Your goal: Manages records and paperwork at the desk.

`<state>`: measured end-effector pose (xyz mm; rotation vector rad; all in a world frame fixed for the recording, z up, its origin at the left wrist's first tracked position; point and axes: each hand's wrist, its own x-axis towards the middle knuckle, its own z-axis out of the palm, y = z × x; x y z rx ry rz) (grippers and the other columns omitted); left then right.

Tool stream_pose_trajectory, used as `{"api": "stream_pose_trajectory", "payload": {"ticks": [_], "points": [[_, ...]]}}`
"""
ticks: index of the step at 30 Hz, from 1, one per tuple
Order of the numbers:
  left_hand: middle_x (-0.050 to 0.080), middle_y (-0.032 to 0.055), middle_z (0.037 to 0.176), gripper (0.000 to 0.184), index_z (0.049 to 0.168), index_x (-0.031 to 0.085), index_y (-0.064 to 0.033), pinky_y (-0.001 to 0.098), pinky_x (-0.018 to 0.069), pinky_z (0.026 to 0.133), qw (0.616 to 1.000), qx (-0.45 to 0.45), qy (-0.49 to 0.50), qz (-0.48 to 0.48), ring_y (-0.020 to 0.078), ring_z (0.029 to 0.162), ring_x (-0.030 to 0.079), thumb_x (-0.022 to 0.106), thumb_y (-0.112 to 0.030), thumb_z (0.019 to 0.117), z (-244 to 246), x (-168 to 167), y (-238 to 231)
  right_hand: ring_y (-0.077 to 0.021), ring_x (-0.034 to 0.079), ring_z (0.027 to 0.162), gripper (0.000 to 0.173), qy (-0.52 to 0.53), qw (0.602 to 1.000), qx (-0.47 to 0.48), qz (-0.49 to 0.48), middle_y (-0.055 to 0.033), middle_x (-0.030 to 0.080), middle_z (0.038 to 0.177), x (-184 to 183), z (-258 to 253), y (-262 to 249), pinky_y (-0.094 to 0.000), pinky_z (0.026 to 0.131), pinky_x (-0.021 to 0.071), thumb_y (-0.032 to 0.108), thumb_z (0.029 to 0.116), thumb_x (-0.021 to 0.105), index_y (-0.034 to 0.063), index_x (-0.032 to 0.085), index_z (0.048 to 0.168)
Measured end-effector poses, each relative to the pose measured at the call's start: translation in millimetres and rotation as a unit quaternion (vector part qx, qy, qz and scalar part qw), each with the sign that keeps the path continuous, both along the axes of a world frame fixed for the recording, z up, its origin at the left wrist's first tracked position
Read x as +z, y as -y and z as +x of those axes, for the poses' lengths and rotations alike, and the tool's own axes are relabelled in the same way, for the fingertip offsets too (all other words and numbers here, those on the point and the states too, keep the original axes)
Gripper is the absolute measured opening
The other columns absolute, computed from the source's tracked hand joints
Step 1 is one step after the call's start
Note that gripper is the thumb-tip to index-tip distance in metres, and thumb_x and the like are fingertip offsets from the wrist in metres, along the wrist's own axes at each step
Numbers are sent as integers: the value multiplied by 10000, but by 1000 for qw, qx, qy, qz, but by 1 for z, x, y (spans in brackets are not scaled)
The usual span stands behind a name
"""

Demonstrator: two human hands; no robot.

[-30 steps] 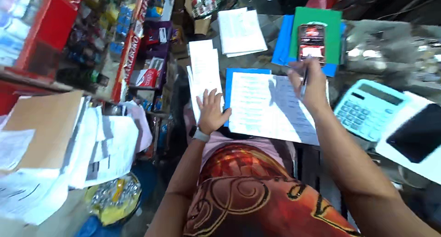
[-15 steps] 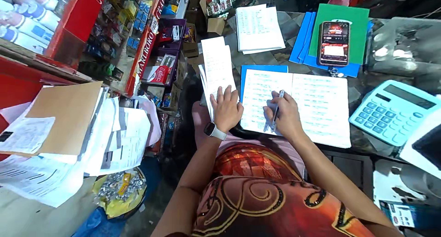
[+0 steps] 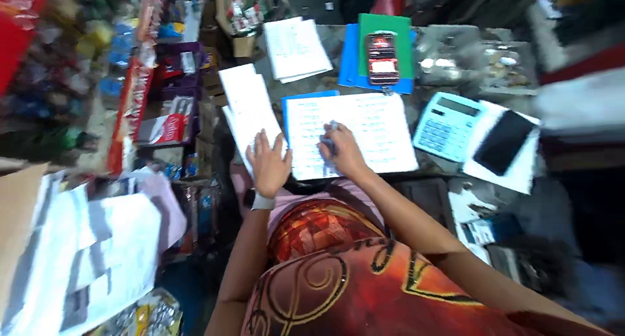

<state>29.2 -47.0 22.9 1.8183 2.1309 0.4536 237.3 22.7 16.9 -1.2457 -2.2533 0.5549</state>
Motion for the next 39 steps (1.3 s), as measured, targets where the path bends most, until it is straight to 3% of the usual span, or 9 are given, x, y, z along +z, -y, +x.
{"api": "stream_pose_trajectory", "payload": {"ticks": [4, 15, 20, 22, 25, 28, 31, 34, 39], "points": [[298, 294, 1613, 552, 1496, 517, -129, 762, 168, 1138, 1000, -7, -15, 8, 482, 1507, 253, 512, -435, 1036, -5, -3, -2, -438, 587, 1282, 213, 2, 997, 27, 74, -226, 687, 1250, -11, -1, 0, -557, 1115, 440, 173, 980, 622, -10, 720, 1031], [265, 316, 1615, 579, 1503, 496, -103, 744, 134, 1163, 1000, -14, -18, 14, 494, 1515, 217, 478, -444, 1036, -10, -12, -2, -436, 569, 1307, 167, 39, 994, 36, 100, -223, 689, 1232, -15, -6, 2, -536, 1131, 432, 144, 984, 611, 21, 714, 1031], [249, 319, 1621, 584, 1504, 496, -105, 739, 129, 1166, 1000, -10, -21, 12, 495, 1519, 206, 466, -454, 1036, -11, -13, -2, -435, 580, 1257, 266, 25, 995, -48, 81, -187, 695, 1215, -11, 13, 5, -585, 1034, 454, 252, 1015, 585, 25, 700, 1091], [244, 314, 1625, 587, 1506, 494, -112, 738, 127, 1166, 1000, -10, -23, 13, 489, 1522, 203, 463, -460, 1035, -11, -14, -2, -444, 569, 1248, 215, 58, 994, -72, 65, -180, 677, 1255, -8, 29, 5, -609, 1001, 445, 201, 1010, 594, 36, 683, 1115], [254, 320, 1618, 586, 1504, 494, -108, 745, 130, 1161, 1000, -12, -22, 15, 494, 1518, 209, 469, -456, 1033, -11, -13, -1, -469, 539, 1279, 206, 89, 992, -75, 36, -200, 625, 1364, -4, 52, 4, -631, 1001, 427, 55, 930, 644, 22, 669, 1132], [266, 314, 1615, 587, 1505, 492, -102, 744, 134, 1161, 999, -14, -22, 21, 492, 1515, 219, 465, -452, 1035, -11, -14, -1, -473, 525, 1305, 242, 100, 993, -58, 22, -214, 610, 1384, -2, 63, 6, -625, 1037, 418, 43, 909, 655, 13, 673, 1148], [260, 316, 1618, 596, 1511, 484, -96, 736, 135, 1167, 999, -15, -23, 19, 491, 1517, 217, 455, -456, 1038, -11, -14, -1, -458, 531, 1320, 218, 108, 993, -31, 25, -230, 614, 1372, -1, 69, 13, -597, 1070, 424, 57, 918, 648, -6, 683, 1124], [256, 319, 1618, 593, 1507, 487, -94, 739, 129, 1166, 999, -14, -23, 22, 496, 1517, 211, 456, -454, 1037, -10, -14, 0, -460, 577, 1270, 177, 107, 992, -25, 62, -234, 657, 1298, -3, 74, 24, -579, 1039, 472, 12, 894, 665, -7, 703, 1066], [271, 331, 1607, 589, 1502, 493, -77, 757, 144, 1156, 999, -18, -20, 34, 517, 1505, 226, 483, -438, 1037, -12, -15, 0, -474, 579, 1259, 246, 107, 991, -42, 61, -239, 641, 1335, -5, 78, 34, -596, 1016, 479, -83, 837, 670, -5, 707, 1067]]}}
